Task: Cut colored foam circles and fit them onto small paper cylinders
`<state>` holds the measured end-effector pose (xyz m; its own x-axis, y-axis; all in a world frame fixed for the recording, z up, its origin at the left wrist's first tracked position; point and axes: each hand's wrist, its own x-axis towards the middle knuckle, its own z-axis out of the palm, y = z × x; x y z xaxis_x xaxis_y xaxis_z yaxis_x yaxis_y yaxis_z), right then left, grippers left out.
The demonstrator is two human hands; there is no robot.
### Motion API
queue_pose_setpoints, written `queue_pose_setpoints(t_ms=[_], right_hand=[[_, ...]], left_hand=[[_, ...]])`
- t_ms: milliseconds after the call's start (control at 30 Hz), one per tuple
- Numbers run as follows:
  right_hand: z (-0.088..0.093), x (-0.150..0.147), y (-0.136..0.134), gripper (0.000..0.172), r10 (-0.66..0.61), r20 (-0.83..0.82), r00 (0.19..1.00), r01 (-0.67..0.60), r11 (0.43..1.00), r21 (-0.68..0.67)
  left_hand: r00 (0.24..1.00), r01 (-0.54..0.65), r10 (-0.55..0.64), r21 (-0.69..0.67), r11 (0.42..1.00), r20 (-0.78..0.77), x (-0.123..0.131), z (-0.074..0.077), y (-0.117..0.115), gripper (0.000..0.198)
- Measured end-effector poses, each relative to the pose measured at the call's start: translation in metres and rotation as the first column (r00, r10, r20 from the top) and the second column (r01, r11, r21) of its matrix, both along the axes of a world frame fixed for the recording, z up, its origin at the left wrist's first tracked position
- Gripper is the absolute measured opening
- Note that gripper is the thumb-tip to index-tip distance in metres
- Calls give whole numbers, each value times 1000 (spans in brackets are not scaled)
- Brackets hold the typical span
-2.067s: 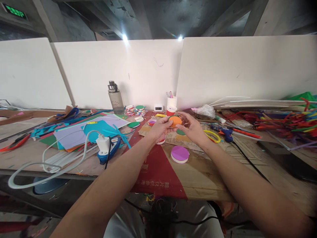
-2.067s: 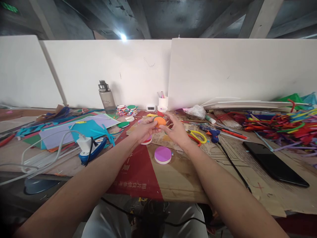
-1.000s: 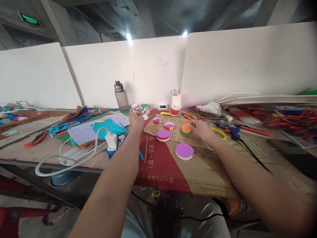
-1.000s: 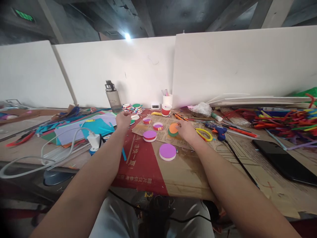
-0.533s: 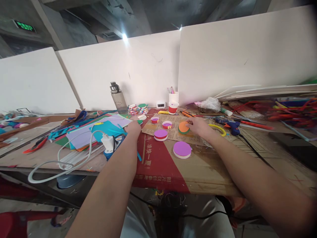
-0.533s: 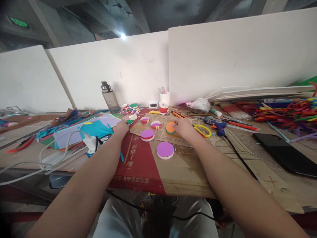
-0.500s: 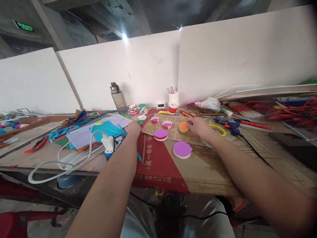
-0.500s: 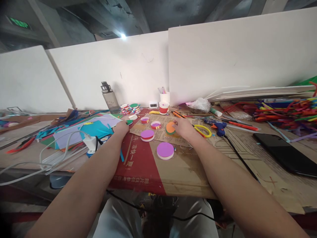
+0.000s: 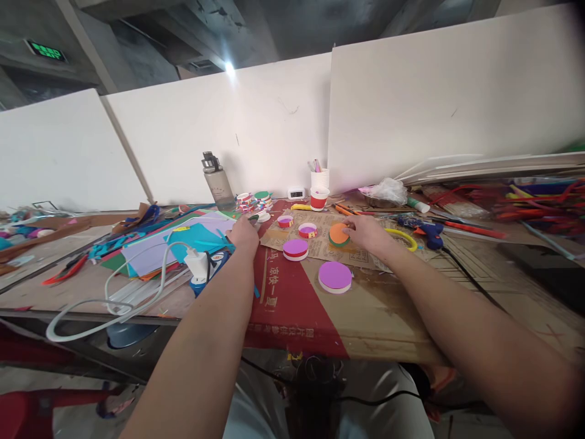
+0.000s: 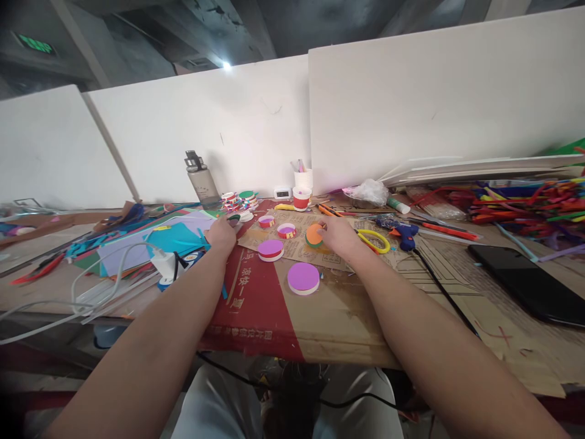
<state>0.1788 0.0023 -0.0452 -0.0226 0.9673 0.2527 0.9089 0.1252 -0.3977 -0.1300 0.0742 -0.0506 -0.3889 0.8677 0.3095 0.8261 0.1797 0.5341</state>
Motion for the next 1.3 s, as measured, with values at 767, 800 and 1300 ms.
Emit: queue_pose_setpoints(t_ms=[767,800,1300], right_hand=[[9,-20,-7,36,289,-722,629,-119,953,277],[9,-20,-7,32,296,-734,611,-126,952,279],[13,-14,-8,31,267,-817,511,-69,960,271]], left_hand=[[-90,679,-523,437,590,847,118,22,-62,15],[-113,695,-511,435,572,852,118,22,-64,14],[-246,676,-474,500,542,845,117,21,-62,29]])
